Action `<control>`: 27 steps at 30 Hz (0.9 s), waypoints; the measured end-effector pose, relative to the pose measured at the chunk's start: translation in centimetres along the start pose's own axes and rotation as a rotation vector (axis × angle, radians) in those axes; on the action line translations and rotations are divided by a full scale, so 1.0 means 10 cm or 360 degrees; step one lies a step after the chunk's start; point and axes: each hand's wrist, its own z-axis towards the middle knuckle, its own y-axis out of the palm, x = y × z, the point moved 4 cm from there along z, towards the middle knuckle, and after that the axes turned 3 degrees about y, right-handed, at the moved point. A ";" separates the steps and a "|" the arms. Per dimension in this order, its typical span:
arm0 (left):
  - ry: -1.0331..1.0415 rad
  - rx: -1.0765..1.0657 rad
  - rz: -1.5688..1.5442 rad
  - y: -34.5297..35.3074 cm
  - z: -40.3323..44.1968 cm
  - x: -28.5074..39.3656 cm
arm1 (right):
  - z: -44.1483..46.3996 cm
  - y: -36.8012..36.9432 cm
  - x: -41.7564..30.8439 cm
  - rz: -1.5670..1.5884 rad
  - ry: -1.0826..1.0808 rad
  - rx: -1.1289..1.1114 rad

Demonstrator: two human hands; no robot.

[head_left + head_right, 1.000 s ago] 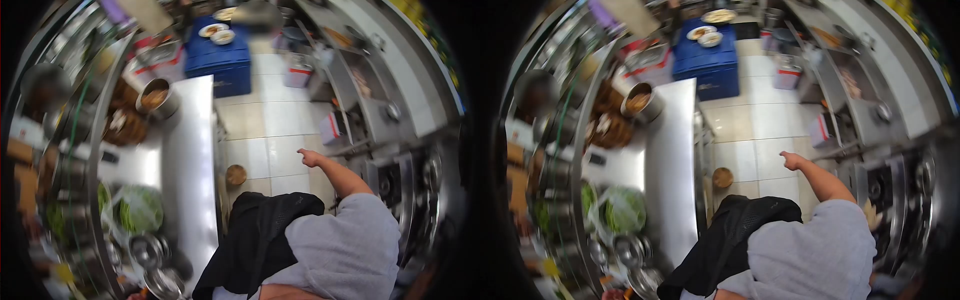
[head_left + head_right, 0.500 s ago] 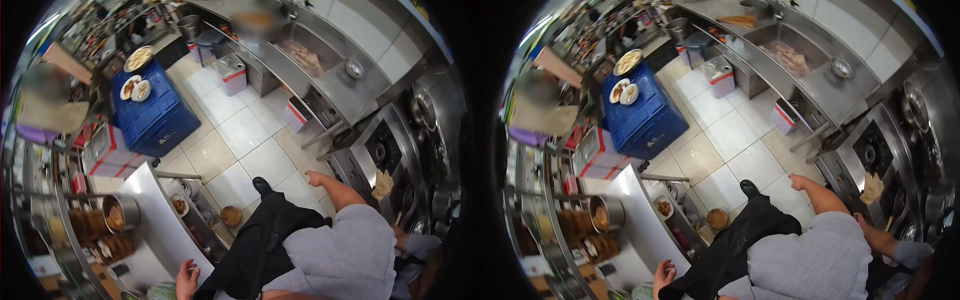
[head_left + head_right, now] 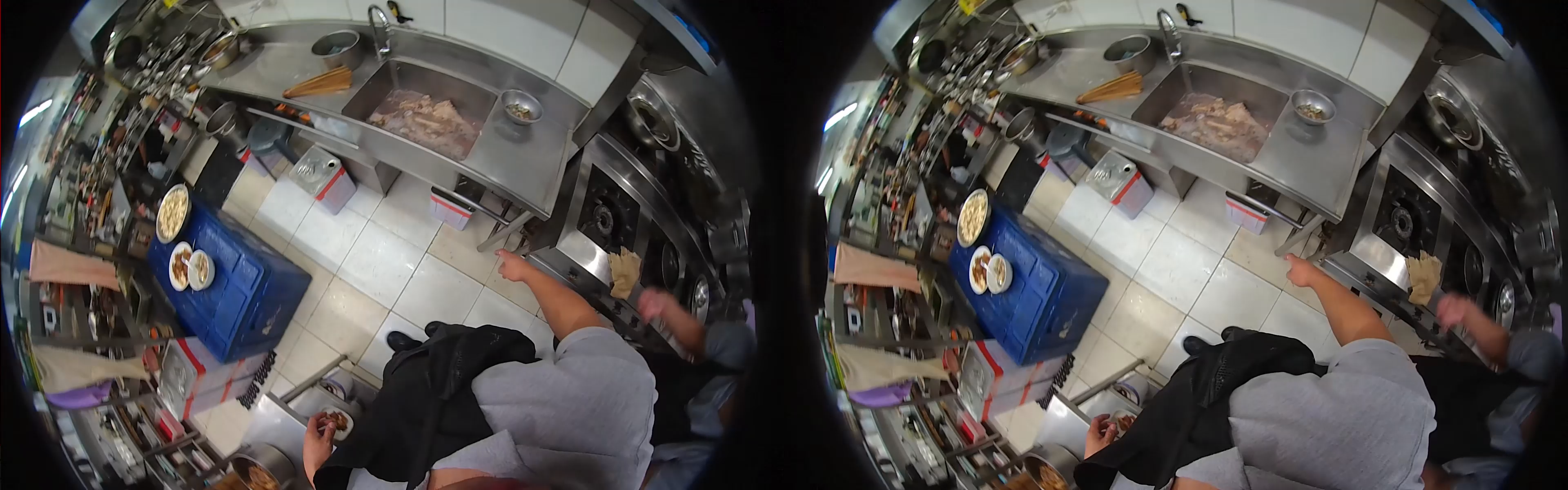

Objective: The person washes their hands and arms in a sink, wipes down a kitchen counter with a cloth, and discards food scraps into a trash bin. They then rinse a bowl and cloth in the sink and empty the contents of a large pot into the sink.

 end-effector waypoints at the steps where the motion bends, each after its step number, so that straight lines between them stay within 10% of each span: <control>1: 0.0014 -0.0101 -0.0004 -0.04 0.20 0.07 | -0.05 -0.04 0.00 0.0014 0.0022 0.0043; 13: 0.0883 -0.0173 0.0637 -1.36 3.23 1.15 | -1.80 0.81 0.14 0.0721 0.1063 0.0304; 19: 0.1041 -0.0326 0.0296 -1.24 3.77 2.46 | -1.83 1.53 -0.38 0.1137 0.1136 0.0312; 27: 0.0896 -0.0844 0.0974 -0.89 4.78 2.25 | -1.15 1.50 -0.67 0.1316 0.1081 0.0376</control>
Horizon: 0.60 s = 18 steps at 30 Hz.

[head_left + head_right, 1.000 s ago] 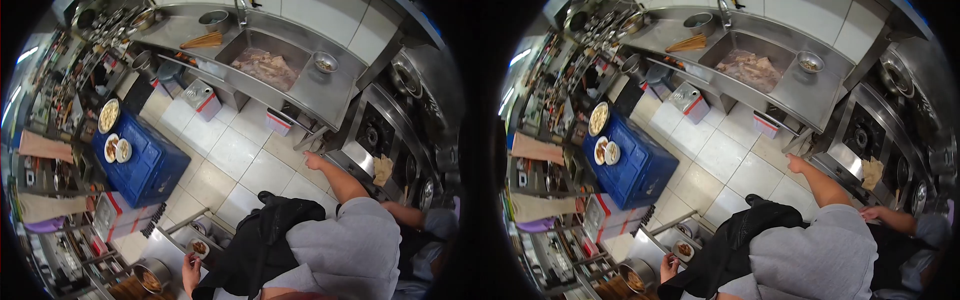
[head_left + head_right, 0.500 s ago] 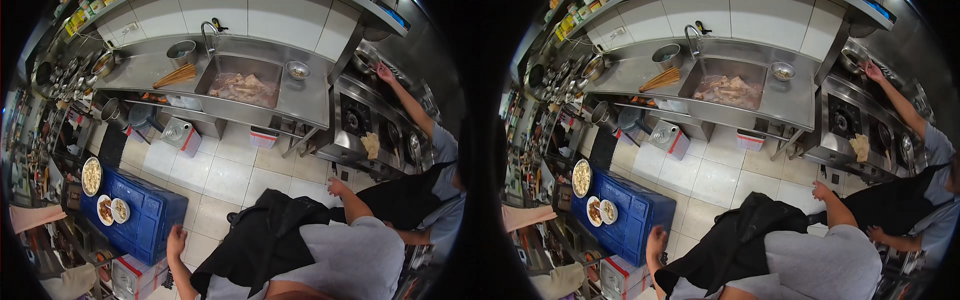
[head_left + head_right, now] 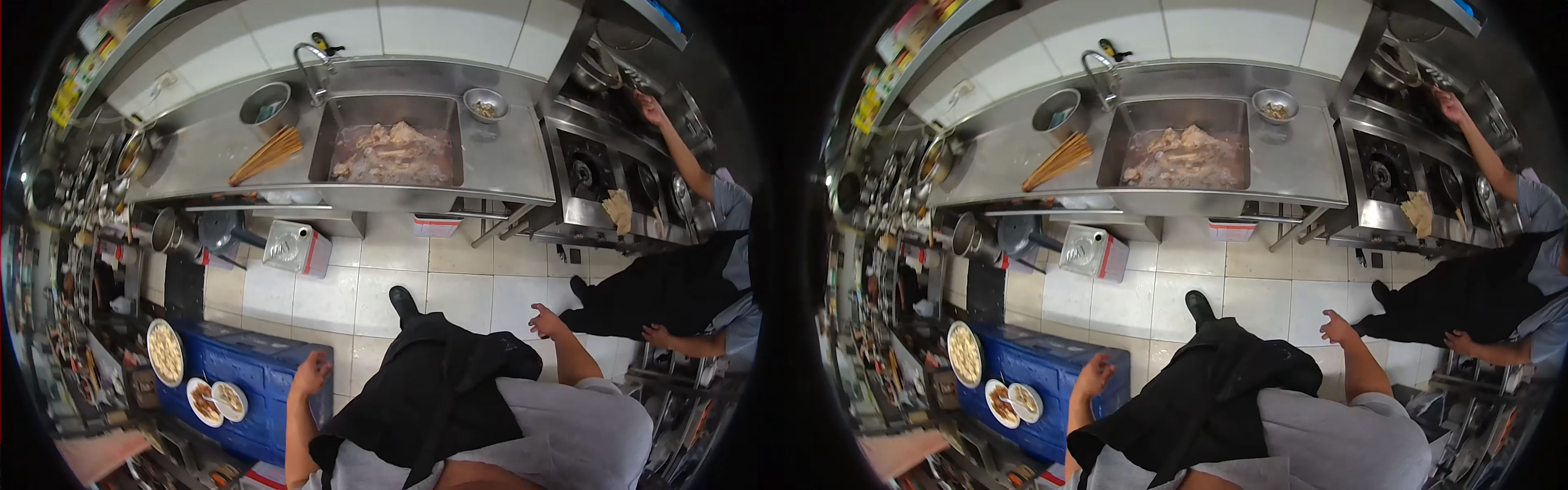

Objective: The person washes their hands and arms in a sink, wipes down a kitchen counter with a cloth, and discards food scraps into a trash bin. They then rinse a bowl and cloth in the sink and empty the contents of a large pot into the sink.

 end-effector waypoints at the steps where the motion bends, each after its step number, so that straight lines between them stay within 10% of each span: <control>1: -0.0062 -0.0039 -0.0048 0.03 0.07 -0.20 | 0.11 0.02 -0.07 0.0030 0.0069 0.0021; 18: 0.0409 0.0021 -0.0037 -2.11 2.14 0.90 | 0.68 0.44 -3.22 -0.0097 -0.0689 0.0208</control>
